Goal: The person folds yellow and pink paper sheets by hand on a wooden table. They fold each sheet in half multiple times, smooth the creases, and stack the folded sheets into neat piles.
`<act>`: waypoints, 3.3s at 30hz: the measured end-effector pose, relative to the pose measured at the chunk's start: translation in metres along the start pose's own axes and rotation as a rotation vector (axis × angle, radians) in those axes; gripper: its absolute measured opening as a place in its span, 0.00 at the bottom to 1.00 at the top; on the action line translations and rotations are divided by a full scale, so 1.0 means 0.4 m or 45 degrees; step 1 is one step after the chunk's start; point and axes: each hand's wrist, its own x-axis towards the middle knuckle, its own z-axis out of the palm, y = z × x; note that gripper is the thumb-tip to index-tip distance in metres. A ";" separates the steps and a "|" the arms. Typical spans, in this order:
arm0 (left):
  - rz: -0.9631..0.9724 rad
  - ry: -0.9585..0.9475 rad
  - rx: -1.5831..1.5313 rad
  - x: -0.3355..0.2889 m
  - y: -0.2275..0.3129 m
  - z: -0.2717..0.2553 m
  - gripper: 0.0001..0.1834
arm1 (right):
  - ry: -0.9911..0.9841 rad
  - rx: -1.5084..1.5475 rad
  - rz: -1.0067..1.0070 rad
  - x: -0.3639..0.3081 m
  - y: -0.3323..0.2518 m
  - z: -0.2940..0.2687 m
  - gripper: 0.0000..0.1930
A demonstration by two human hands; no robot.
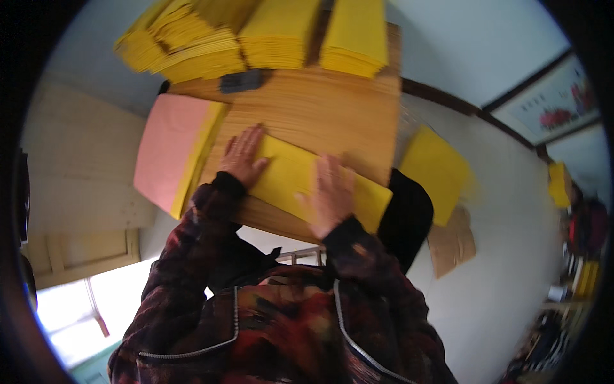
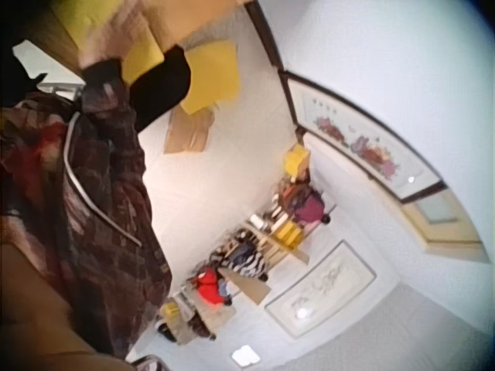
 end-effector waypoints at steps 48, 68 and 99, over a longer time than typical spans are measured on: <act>-0.104 0.237 0.050 -0.095 -0.022 0.010 0.35 | 0.108 0.048 0.076 -0.161 0.158 -0.022 0.39; -0.644 -0.562 -2.067 -0.413 0.236 0.072 0.20 | 0.167 1.015 0.386 -0.253 0.320 -0.070 0.10; -0.249 -0.052 -2.196 -0.342 0.243 -0.023 0.22 | -0.318 1.426 0.029 -0.186 0.075 -0.099 0.15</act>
